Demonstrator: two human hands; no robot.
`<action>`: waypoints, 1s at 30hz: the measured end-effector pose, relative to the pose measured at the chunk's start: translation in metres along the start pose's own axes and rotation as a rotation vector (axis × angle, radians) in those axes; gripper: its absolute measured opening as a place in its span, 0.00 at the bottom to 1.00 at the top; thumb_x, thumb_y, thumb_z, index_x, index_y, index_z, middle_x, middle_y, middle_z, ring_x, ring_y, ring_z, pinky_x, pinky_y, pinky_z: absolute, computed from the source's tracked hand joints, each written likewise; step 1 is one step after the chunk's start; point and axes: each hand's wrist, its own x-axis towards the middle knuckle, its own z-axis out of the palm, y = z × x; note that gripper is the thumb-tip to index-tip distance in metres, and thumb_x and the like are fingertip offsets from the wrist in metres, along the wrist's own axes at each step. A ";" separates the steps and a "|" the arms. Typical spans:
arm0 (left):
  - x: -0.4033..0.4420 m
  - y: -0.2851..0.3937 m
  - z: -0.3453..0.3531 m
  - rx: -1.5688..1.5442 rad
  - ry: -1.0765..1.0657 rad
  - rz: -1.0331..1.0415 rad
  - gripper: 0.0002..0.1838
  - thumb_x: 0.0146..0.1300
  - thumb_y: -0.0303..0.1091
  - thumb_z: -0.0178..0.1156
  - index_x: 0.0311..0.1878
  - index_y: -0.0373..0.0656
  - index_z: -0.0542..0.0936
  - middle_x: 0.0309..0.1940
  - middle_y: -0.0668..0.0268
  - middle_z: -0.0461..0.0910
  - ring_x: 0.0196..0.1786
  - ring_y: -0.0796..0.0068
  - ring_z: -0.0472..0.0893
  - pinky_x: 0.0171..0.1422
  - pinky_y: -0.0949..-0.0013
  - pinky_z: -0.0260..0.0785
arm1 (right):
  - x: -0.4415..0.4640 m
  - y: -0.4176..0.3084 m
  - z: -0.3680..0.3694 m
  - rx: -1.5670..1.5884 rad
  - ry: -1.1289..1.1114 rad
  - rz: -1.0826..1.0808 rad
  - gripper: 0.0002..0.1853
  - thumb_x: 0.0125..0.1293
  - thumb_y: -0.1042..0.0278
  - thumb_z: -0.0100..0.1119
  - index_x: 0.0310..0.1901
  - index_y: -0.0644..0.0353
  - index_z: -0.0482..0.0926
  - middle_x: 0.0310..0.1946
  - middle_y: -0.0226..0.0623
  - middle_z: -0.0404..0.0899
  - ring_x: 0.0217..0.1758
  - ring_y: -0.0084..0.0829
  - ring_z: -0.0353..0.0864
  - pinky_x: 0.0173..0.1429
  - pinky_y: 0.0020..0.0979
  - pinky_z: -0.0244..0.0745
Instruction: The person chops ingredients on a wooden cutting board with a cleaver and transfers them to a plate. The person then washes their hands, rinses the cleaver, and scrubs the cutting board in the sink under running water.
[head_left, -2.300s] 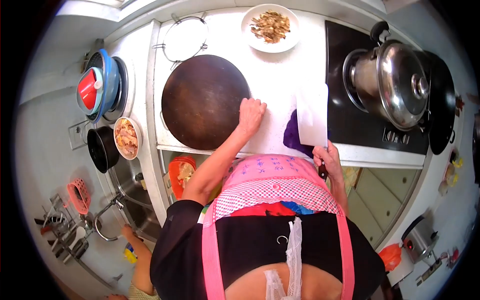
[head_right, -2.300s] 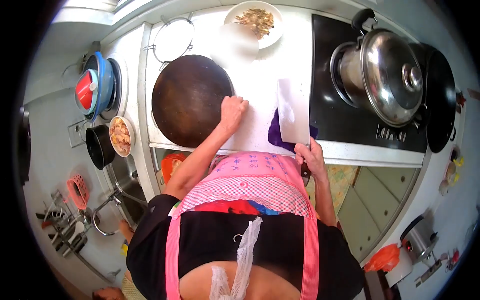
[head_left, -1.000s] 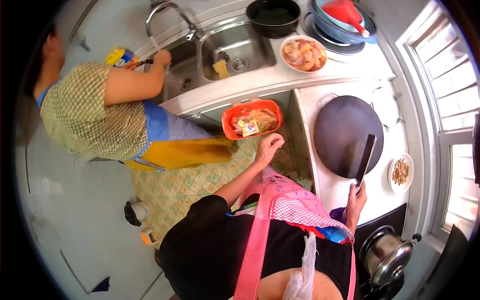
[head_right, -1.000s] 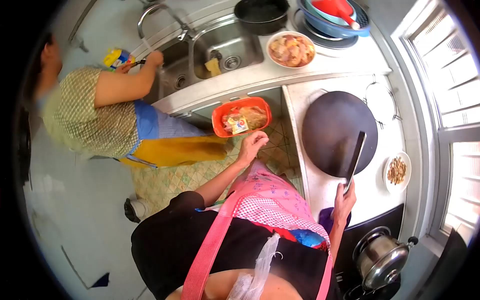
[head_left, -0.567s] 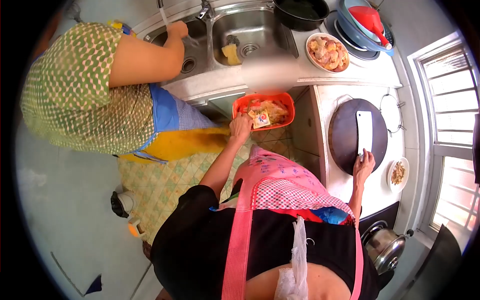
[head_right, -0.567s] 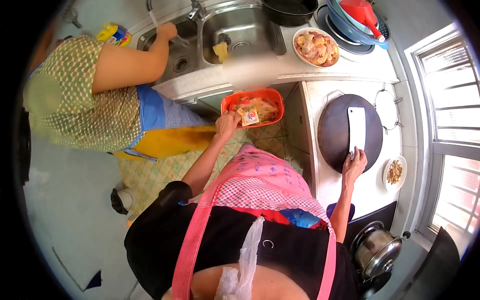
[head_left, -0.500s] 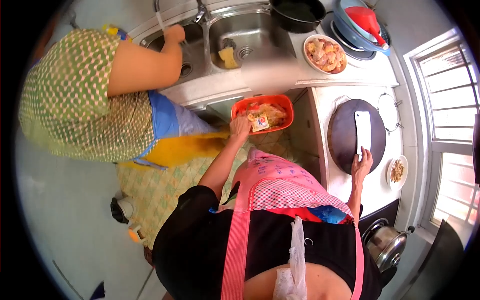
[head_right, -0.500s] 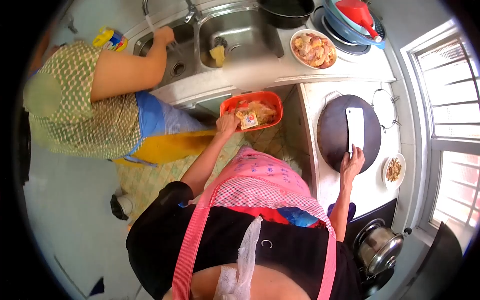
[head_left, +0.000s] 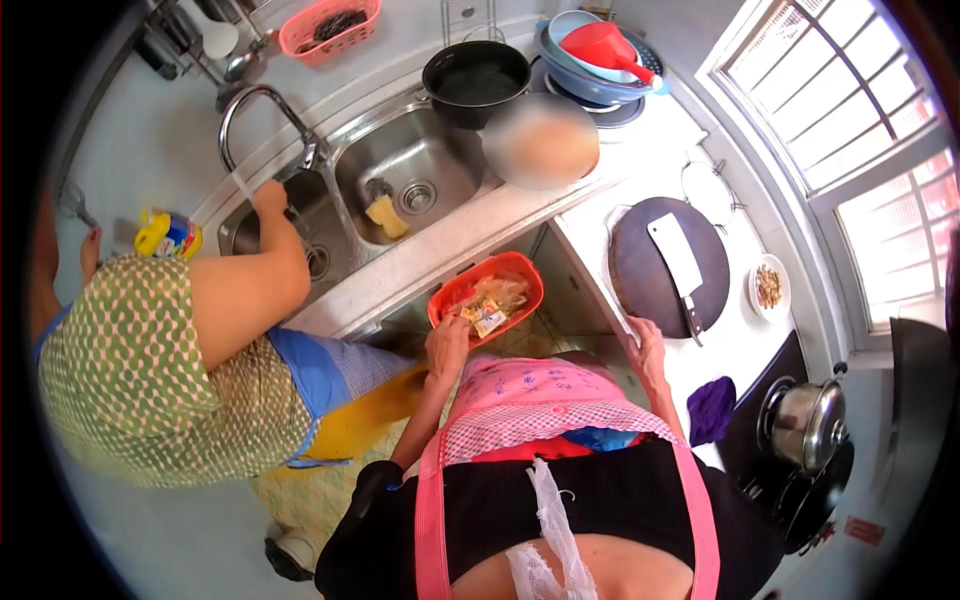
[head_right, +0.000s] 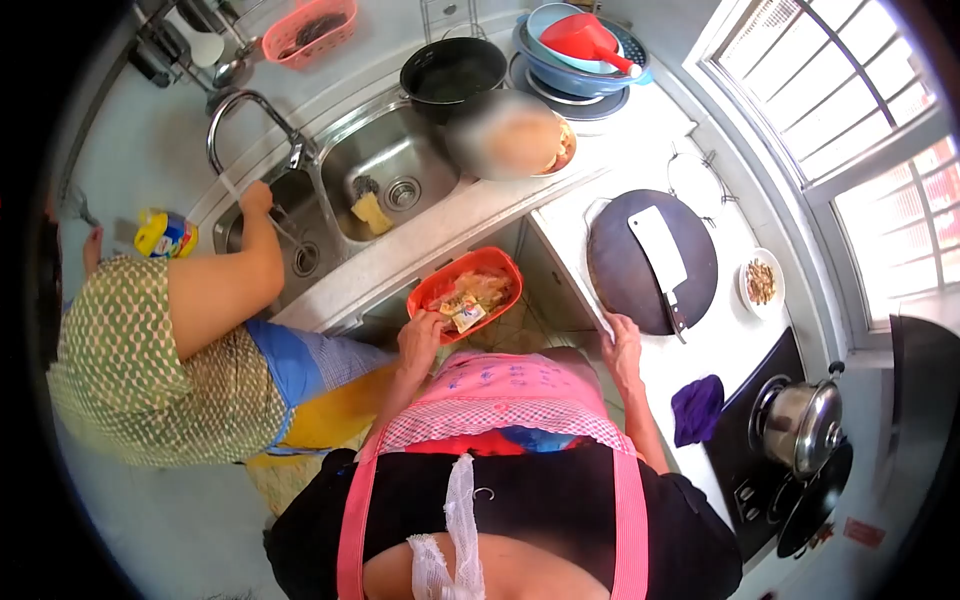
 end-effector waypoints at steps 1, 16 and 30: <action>0.002 -0.002 0.008 -0.017 0.020 0.045 0.05 0.57 0.31 0.57 0.36 0.44 0.80 0.37 0.59 0.77 0.37 0.54 0.79 0.39 0.57 0.72 | -0.002 -0.005 0.008 0.057 -0.026 0.004 0.18 0.54 0.78 0.53 0.49 0.61 0.77 0.45 0.45 0.77 0.48 0.46 0.75 0.54 0.39 0.70; 0.047 -0.036 0.053 -0.633 -0.320 -0.218 0.15 0.63 0.31 0.53 0.53 0.39 0.73 0.53 0.53 0.74 0.51 0.56 0.77 0.49 0.58 0.73 | 0.015 -0.054 0.055 0.423 -0.383 0.041 0.16 0.61 0.73 0.54 0.52 0.64 0.75 0.41 0.45 0.80 0.45 0.39 0.80 0.50 0.33 0.73; 0.059 0.034 0.000 -1.511 -0.088 -0.354 0.23 0.71 0.35 0.45 0.65 0.31 0.62 0.61 0.52 0.69 0.63 0.64 0.70 0.69 0.65 0.58 | 0.090 -0.070 0.043 0.452 -0.646 -0.038 0.16 0.64 0.71 0.53 0.52 0.64 0.75 0.43 0.48 0.80 0.46 0.42 0.80 0.51 0.36 0.73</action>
